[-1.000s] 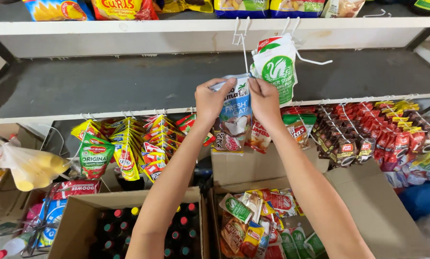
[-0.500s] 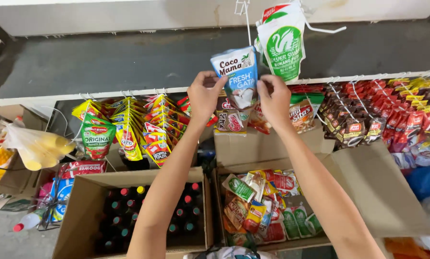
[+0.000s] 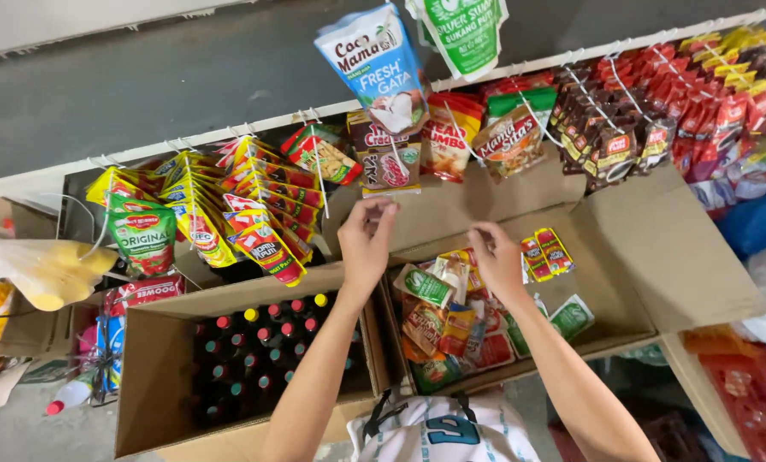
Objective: The person is hanging various condiment sachets and coffee packets onto display hooks on a grocery shelf.
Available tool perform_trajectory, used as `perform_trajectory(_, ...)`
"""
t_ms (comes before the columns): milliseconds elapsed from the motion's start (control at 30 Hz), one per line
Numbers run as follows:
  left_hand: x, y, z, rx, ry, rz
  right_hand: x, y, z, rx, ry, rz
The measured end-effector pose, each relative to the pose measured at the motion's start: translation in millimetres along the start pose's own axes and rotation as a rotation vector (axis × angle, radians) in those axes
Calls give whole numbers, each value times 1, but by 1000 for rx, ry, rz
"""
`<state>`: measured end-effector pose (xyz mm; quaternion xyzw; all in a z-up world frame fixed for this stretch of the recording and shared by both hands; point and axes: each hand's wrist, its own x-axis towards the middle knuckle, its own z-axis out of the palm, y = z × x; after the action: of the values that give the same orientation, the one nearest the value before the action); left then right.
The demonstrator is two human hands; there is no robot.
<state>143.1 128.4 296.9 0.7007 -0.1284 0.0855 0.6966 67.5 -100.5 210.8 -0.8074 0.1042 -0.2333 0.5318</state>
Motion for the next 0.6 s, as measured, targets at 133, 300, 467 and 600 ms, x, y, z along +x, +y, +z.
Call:
perform_trajectory(133, -64, -7, 21, 16, -55, -109, -48, 67, -20, -7, -36, 154)
perform_trajectory(300, -137, -35, 48, 43, -138, -228, -102, 141, -50, -171, -80, 230)
perform_trajectory(467, -178, -70, 76, 98, -175, -379, -148, 205, -92, -144, -186, 392)
perform_trajectory(600, -222, -116, 84, 181, -167, -526, -195, 239, -116, -37, -260, 485)
